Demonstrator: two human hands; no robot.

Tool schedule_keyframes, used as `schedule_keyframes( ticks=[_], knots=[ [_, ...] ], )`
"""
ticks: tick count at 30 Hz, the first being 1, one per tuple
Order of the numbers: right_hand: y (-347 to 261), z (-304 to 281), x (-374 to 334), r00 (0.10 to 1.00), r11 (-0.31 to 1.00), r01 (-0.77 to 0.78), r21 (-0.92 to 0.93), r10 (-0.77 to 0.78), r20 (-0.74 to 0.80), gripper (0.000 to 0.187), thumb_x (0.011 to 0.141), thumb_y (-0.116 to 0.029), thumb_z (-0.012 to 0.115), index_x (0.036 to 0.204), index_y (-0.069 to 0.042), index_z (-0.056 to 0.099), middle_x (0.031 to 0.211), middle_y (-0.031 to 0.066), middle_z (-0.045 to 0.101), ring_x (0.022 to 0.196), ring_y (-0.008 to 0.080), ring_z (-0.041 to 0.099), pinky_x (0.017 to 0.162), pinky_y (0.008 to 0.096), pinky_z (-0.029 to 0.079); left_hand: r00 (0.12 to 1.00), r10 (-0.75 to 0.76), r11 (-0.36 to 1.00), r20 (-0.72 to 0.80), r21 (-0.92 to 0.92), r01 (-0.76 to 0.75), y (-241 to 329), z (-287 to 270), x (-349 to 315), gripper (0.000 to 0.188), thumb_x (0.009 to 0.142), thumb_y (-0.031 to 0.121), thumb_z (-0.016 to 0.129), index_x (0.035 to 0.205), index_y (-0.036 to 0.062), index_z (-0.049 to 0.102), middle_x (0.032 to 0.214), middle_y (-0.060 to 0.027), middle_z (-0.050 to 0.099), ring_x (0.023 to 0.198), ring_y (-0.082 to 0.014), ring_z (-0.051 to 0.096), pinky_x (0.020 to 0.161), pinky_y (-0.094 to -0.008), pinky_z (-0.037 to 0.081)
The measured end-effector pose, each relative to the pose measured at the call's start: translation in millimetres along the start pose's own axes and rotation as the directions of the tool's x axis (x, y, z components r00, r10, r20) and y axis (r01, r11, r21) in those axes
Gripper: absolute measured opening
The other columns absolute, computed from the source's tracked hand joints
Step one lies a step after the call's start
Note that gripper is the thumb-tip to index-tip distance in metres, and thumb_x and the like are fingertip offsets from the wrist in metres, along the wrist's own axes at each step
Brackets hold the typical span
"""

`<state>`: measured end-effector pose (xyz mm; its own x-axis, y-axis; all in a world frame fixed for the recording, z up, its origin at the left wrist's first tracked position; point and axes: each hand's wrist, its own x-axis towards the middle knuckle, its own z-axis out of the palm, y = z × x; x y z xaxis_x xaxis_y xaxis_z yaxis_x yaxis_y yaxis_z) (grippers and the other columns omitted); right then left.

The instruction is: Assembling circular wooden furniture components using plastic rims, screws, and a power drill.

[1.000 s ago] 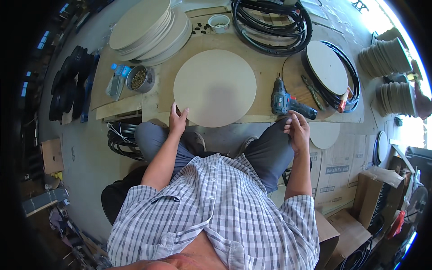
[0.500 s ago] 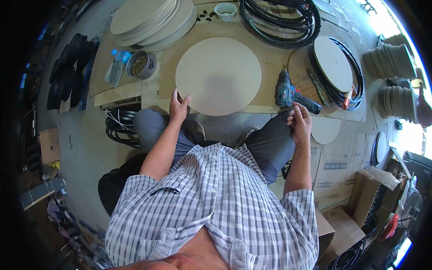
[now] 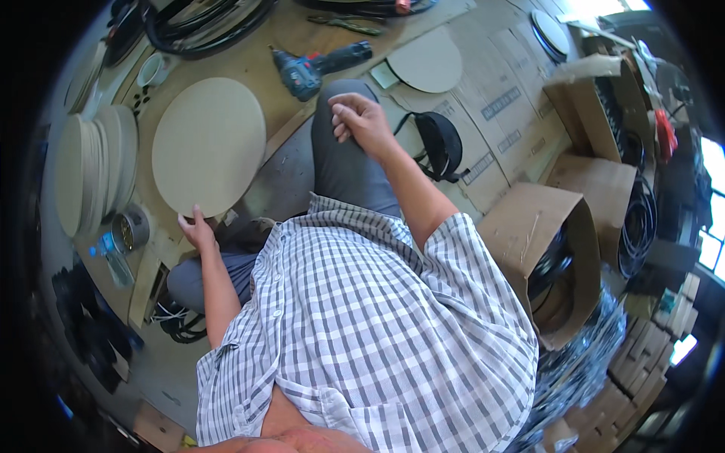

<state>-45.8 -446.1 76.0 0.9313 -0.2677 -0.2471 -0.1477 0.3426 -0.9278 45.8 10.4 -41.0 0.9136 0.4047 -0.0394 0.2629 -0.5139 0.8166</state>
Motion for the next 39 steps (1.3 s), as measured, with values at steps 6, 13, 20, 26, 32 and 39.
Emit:
schedule_keyframes(
  ticks=[6,13,20,26,32,39],
  knots=[
    [-18.6,-53.0,-86.0,0.993,0.996,-0.083,-0.024,0.081,-0.082,0.029,0.101,-0.020,0.061,0.121,0.001,0.062,0.083,0.0029,0.065,0.068,0.0096,0.065,0.061,0.0247,0.055,0.993,-0.074,0.970,0.097,-0.226,0.094,-44.3,-1.1,36.4,0.063,0.094,0.029,0.070,0.140,-0.0037,0.042,0.123,-0.0191,0.061,0.100,-0.0250,0.064,0.082,-0.0378,0.056],
    [-1.1,-240.6,-285.9,0.152,0.689,-0.392,-0.610,-0.606,-0.781,0.020,0.095,-0.024,0.063,0.103,-0.008,0.072,0.092,0.0132,0.071,0.081,0.0269,0.069,0.075,0.0374,0.055,0.999,0.031,0.997,0.041,0.075,-0.034,-39.2,0.6,77.3,0.057,0.092,0.039,0.069,0.123,-0.0079,0.058,0.117,-0.0227,0.066,0.103,-0.0321,0.066,0.090,-0.0417,0.052],
    [69.4,-361.8,-529.0,-0.432,0.561,-0.792,0.242,-0.233,-0.871,0.035,0.086,-0.035,0.071,0.111,-0.011,0.071,0.116,0.0175,0.070,0.112,0.0363,0.065,0.096,0.0465,0.051,0.985,-0.074,0.996,0.157,-0.046,0.082,-43.6,11.0,71.8,0.049,0.094,0.037,0.068,0.120,-0.0033,0.059,0.105,-0.0170,0.067,0.084,-0.0233,0.063,0.068,-0.0341,0.054],
    [103.9,-398.9,-557.2,-0.431,0.469,-0.828,0.307,-0.183,-0.884,0.070,0.086,-0.039,0.071,0.146,-0.010,0.046,0.148,0.0211,0.048,0.138,0.0362,0.045,0.114,0.0449,0.037,0.939,-0.268,0.922,0.214,-0.225,0.315,-21.5,-7.8,80.0,0.050,0.098,0.045,0.062,0.127,0.0041,0.055,0.104,-0.0113,0.064,0.083,-0.0199,0.062,0.071,-0.0315,0.053],
    [136.4,-449.2,-556.5,-0.309,0.595,-0.766,0.242,-0.011,-0.951,0.089,0.086,-0.038,0.073,0.157,-0.008,0.028,0.154,0.0201,0.041,0.141,0.0373,0.042,0.116,0.0450,0.034,0.882,-0.381,0.854,0.278,-0.260,0.451,-18.9,-43.5,127.0,0.073,0.098,0.057,0.054,0.146,0.0043,0.039,0.117,-0.0135,0.059,0.096,-0.0235,0.062,0.080,-0.0354,0.056],
    [125.6,-455.4,-553.0,-0.358,0.473,-0.828,0.302,-0.030,-0.933,0.067,0.089,-0.038,0.070,0.144,-0.005,0.049,0.142,0.0213,0.055,0.130,0.0387,0.053,0.107,0.0451,0.044,0.886,-0.365,0.869,0.286,-0.236,0.434,-11.6,-53.9,154.2,0.087,0.097,0.061,0.053,0.152,0.0010,0.024,0.119,-0.0141,0.058,0.099,-0.0251,0.062,0.087,-0.0389,0.058]
  ],
)
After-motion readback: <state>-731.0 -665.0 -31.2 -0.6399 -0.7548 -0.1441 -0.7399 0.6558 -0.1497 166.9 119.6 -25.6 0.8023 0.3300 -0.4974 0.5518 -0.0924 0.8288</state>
